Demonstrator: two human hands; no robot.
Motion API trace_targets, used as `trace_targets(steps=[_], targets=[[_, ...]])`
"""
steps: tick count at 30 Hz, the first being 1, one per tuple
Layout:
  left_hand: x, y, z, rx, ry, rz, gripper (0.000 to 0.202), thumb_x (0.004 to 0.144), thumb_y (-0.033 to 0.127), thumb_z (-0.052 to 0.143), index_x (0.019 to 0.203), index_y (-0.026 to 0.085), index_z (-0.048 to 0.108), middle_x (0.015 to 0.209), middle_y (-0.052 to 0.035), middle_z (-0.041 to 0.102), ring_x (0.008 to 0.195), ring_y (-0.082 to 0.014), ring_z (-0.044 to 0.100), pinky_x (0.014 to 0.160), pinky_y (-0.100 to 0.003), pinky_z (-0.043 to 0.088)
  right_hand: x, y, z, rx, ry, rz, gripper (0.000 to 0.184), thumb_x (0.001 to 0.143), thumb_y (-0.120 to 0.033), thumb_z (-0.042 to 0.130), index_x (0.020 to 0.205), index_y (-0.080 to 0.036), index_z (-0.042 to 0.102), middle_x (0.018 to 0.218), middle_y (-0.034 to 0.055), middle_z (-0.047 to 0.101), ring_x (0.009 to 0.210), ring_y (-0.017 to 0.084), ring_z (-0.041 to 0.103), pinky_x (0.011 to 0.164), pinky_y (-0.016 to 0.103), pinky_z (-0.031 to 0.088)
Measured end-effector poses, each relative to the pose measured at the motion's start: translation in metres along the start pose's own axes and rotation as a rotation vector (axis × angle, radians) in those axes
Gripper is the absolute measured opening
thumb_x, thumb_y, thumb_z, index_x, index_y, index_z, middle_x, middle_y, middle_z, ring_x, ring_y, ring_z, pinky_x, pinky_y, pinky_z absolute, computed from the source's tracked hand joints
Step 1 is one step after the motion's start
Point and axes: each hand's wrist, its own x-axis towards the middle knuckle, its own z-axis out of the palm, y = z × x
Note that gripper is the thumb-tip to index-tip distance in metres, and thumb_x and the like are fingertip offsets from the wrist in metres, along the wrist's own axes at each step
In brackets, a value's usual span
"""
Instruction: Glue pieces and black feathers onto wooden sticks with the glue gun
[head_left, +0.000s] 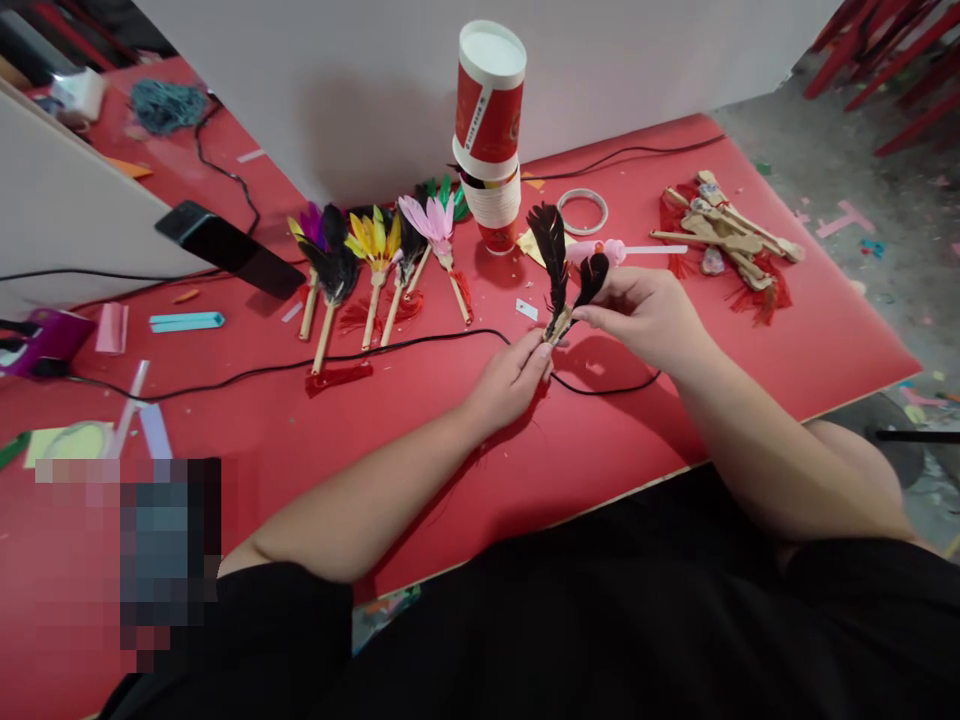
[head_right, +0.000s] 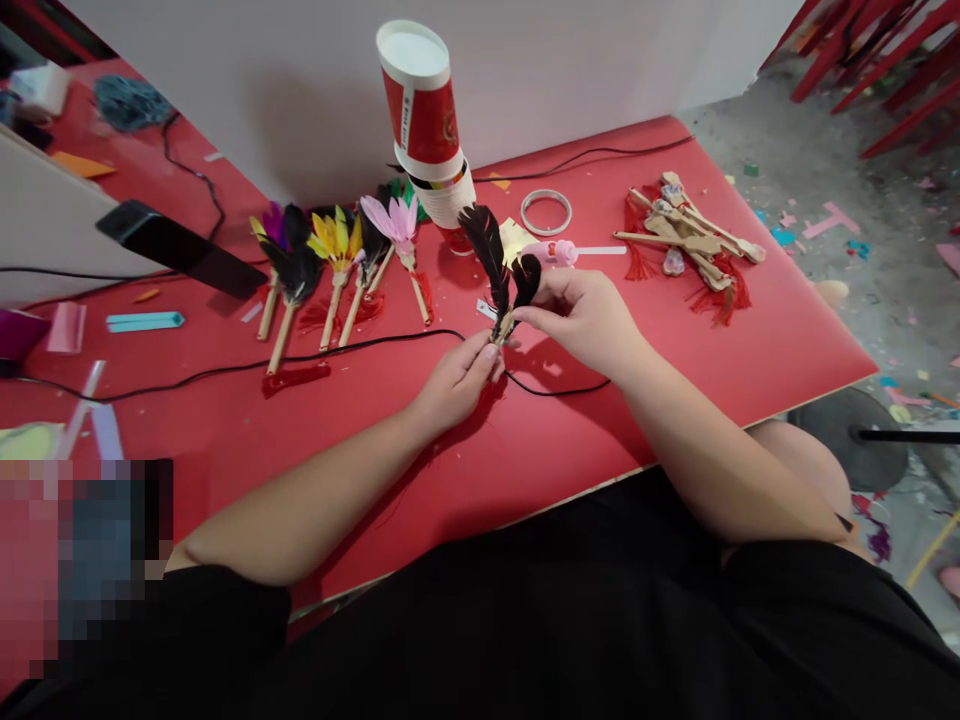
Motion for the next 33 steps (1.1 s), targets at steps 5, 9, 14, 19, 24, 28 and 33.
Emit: trace_targets(steps=[5,9,14,19,24,28,33], targets=[[-0.001,-0.002,0.001,-0.03,0.0,0.004,0.053,0.131,0.06,0.052,0.149,0.02,0.082,0.084,0.0002,0.072,0.078,-0.02,0.071,0.083,-0.035,0.061,-0.001,-0.001,0.004,-0.095,0.035,-0.029,0.035,0.099,-0.051,0.102,0.089,-0.024,0.084,0.083,0.0025,0.078,0.079,0.021,0.063,0.075,0.04,0.051],[-0.001,-0.004,0.001,-0.007,0.013,0.005,0.052,0.13,0.059,0.054,0.144,0.02,0.085,0.081,0.0007,0.073,0.075,-0.0195,0.071,0.081,-0.034,0.06,-0.001,-0.007,0.007,-0.094,0.033,-0.018,0.031,0.1,-0.051,0.1,0.092,-0.025,0.086,0.09,0.005,0.082,0.084,0.023,0.068,0.079,0.042,0.056],[0.0,-0.001,0.0,0.036,0.014,0.011,0.045,0.128,0.055,0.055,0.134,0.022,0.086,0.08,0.0002,0.075,0.074,-0.02,0.071,0.081,-0.034,0.058,-0.003,-0.009,0.009,-0.132,0.055,0.021,0.042,0.098,-0.062,0.1,0.086,-0.028,0.079,0.089,0.0067,0.08,0.086,0.028,0.067,0.081,0.048,0.059],[0.0,-0.001,-0.001,0.082,0.008,0.03,0.046,0.128,0.054,0.056,0.128,0.021,0.087,0.079,-0.0001,0.074,0.075,-0.02,0.069,0.079,-0.033,0.054,-0.002,-0.006,0.009,-0.155,0.053,0.019,0.046,0.095,-0.059,0.102,0.082,-0.029,0.07,0.084,0.0056,0.072,0.089,0.028,0.068,0.08,0.046,0.057],[-0.001,-0.004,0.0,0.038,0.02,0.018,0.048,0.129,0.058,0.055,0.125,0.021,0.086,0.076,0.0007,0.071,0.072,-0.0202,0.07,0.078,-0.033,0.054,-0.001,-0.004,0.009,-0.146,0.058,0.021,0.047,0.095,-0.059,0.103,0.082,-0.028,0.069,0.084,0.0052,0.072,0.087,0.028,0.068,0.08,0.046,0.058],[-0.002,-0.004,-0.001,0.064,0.015,0.038,0.049,0.13,0.058,0.053,0.125,0.022,0.085,0.075,0.0008,0.071,0.073,-0.0206,0.071,0.08,-0.034,0.053,-0.001,-0.002,0.009,-0.106,0.044,0.017,0.042,0.096,-0.057,0.102,0.086,-0.028,0.074,0.087,0.0045,0.074,0.082,0.025,0.065,0.081,0.046,0.057],[-0.001,-0.002,-0.003,0.134,0.006,0.059,0.048,0.131,0.056,0.05,0.126,0.022,0.085,0.076,-0.0002,0.072,0.076,-0.0222,0.073,0.084,-0.035,0.055,0.0,0.001,0.01,-0.06,0.022,0.044,0.041,0.095,-0.06,0.104,0.09,-0.029,0.079,0.093,0.0053,0.076,0.089,0.027,0.068,0.082,0.047,0.058]])
